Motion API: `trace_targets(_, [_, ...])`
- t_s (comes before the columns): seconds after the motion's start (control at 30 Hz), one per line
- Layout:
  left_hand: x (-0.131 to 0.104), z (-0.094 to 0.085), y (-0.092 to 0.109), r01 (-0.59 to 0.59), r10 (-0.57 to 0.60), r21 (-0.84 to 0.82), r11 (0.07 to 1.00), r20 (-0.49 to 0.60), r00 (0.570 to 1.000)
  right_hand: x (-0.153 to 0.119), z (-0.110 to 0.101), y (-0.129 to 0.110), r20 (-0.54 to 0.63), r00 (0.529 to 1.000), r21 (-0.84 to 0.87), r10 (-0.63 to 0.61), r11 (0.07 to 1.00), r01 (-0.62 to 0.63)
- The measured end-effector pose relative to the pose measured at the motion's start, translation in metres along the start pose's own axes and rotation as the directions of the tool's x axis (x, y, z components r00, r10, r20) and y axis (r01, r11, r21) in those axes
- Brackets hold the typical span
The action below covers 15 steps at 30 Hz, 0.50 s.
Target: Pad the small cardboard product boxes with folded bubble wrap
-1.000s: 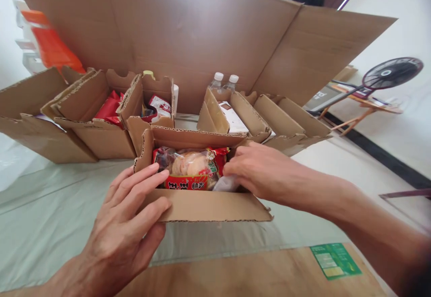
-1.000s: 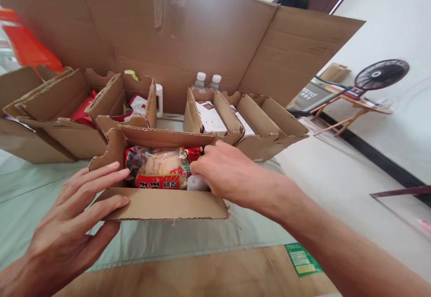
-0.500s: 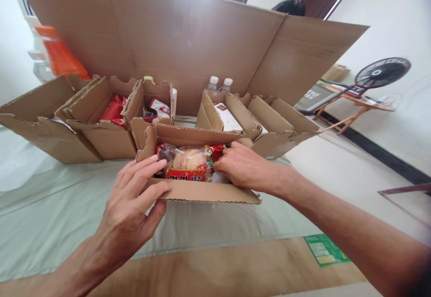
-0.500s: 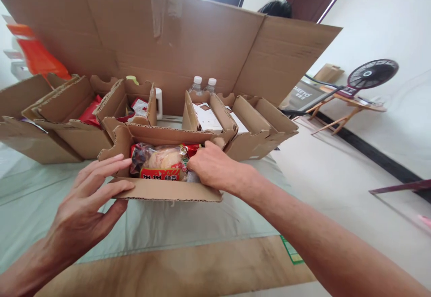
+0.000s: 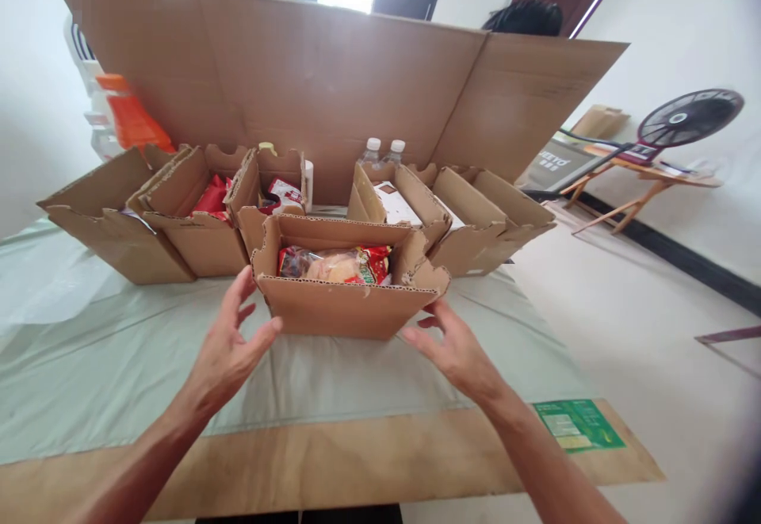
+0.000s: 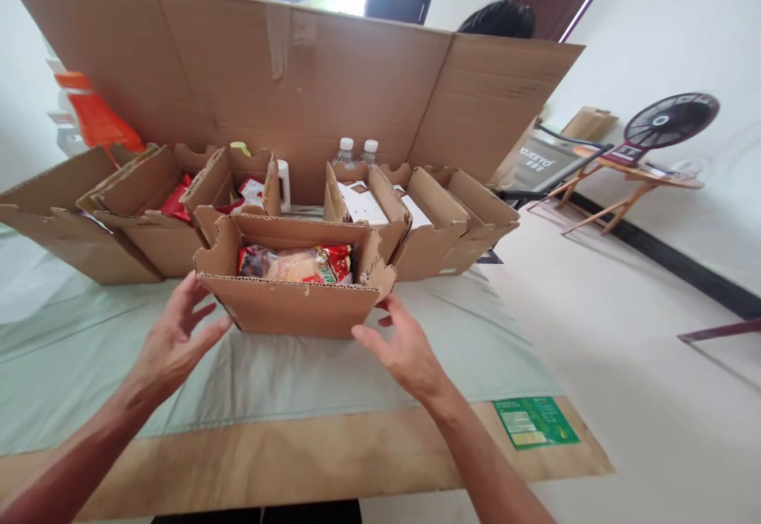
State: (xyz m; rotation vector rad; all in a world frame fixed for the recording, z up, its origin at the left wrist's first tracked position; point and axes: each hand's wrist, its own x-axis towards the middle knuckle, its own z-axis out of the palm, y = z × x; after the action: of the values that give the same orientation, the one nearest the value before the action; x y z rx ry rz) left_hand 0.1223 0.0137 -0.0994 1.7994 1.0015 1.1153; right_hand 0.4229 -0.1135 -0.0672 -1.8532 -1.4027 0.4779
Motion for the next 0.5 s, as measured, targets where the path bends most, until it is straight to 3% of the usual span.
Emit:
trace_targets(0.1, [-0.002,0.031,0.014,0.013,-0.011,-0.107,0.994,0.014,1.0,-0.002,0.021,-0.006,-0.041,0.999,0.099,0.034,0.995,-0.03])
trace_targets(0.2, [-0.036,0.036,0.021,-0.01,0.008,-0.103,0.995,-0.023,1.0,-0.037,0.022,-0.009,-0.167,0.984,0.045,0.059,0.998,-0.052])
trace_targets(0.27, [-0.071,0.017,0.016,-0.011,0.011,-0.005,1.0,-0.015,1.0,-0.07,0.025,-0.013,-0.227,0.973,-0.033,0.033,0.999,-0.041])
trace_targets(0.37, [-0.107,-0.035,0.01,0.055,-0.044,0.163,0.985,-0.069,0.997,-0.096,0.042,-0.04,-0.191,0.978,-0.064,-0.081,0.996,0.069])
trace_targets(0.43, [-0.104,-0.067,0.019,0.086,-0.055,0.135,0.987,-0.221,0.974,-0.084,0.057,-0.07,-0.081,0.98,0.004,-0.182,0.983,0.183])
trace_targets(0.5, [-0.083,-0.079,0.038,0.107,-0.075,0.08,0.991,-0.331,0.941,-0.058,0.063,-0.095,-0.054,0.966,0.087,-0.253,0.963,0.257])
